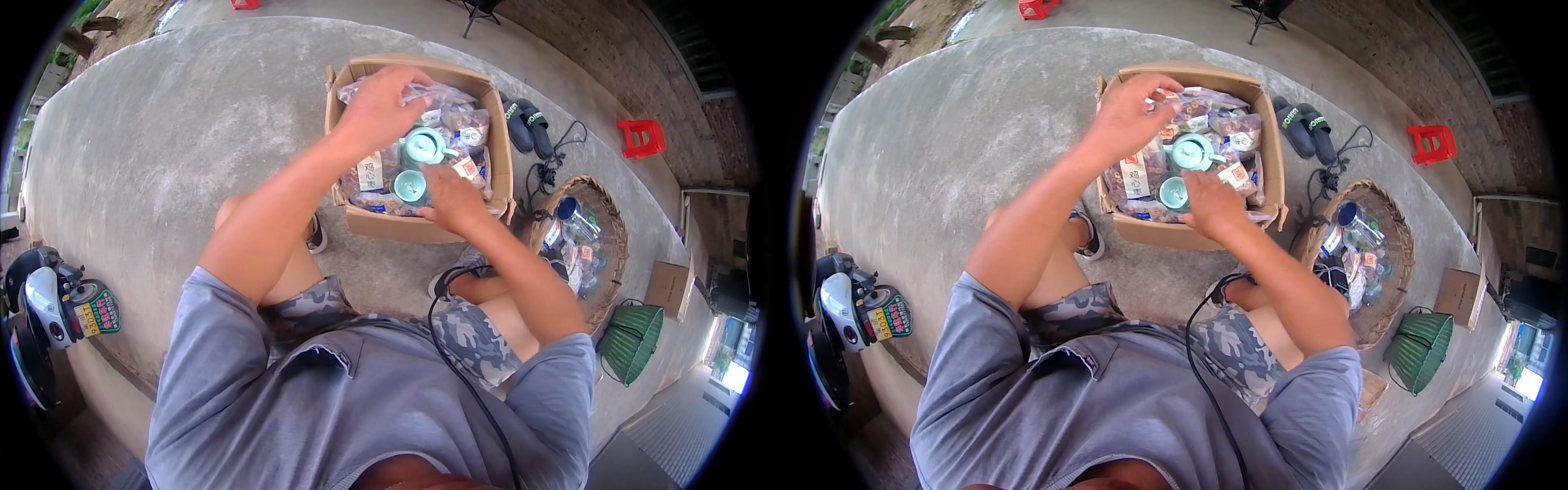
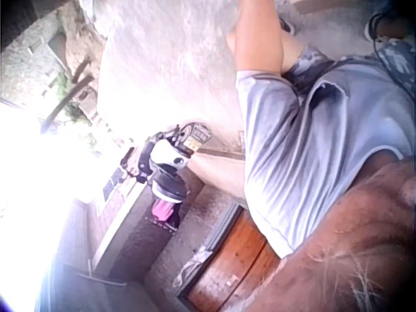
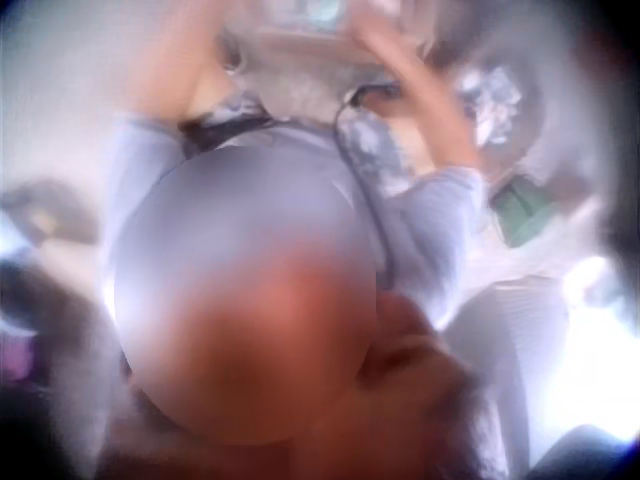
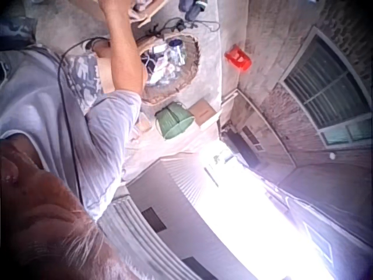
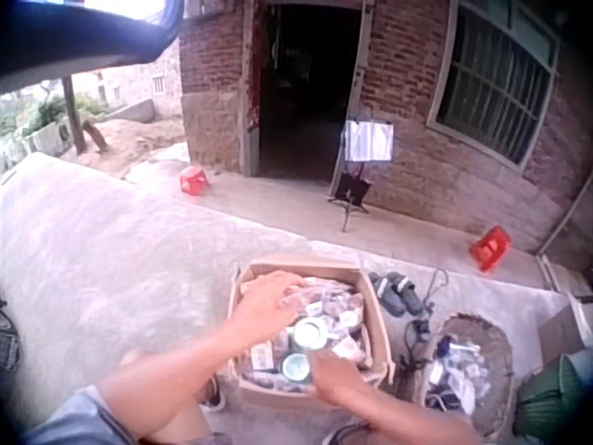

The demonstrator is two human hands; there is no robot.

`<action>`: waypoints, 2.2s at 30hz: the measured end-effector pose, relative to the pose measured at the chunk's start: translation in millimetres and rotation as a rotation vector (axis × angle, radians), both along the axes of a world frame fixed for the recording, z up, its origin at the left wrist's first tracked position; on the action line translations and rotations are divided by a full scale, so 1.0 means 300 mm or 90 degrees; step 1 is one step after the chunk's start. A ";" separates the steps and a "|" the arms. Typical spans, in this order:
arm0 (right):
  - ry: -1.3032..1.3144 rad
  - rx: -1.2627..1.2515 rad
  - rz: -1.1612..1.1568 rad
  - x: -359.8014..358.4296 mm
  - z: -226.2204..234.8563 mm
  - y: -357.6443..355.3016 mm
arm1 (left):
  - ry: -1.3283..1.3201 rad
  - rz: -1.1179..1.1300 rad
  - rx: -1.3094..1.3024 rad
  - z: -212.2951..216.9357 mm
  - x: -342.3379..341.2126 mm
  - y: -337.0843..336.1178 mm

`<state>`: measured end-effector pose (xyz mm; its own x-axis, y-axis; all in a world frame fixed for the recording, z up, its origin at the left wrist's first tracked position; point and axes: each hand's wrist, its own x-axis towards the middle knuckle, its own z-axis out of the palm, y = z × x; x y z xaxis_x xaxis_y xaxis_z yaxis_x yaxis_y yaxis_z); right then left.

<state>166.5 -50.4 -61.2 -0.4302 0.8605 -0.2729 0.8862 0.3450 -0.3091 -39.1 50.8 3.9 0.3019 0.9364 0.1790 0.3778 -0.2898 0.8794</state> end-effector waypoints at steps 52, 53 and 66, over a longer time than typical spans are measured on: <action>0.037 0.340 -0.004 0.054 0.288 0.135 | -0.632 0.044 -0.783 -0.090 0.239 -0.057; -0.002 0.368 0.025 0.043 0.294 0.132 | -0.656 0.043 -0.798 -0.096 0.240 -0.057; 0.069 0.332 -0.021 0.183 0.401 0.138 | -0.744 0.014 -0.831 -0.141 0.239 -0.047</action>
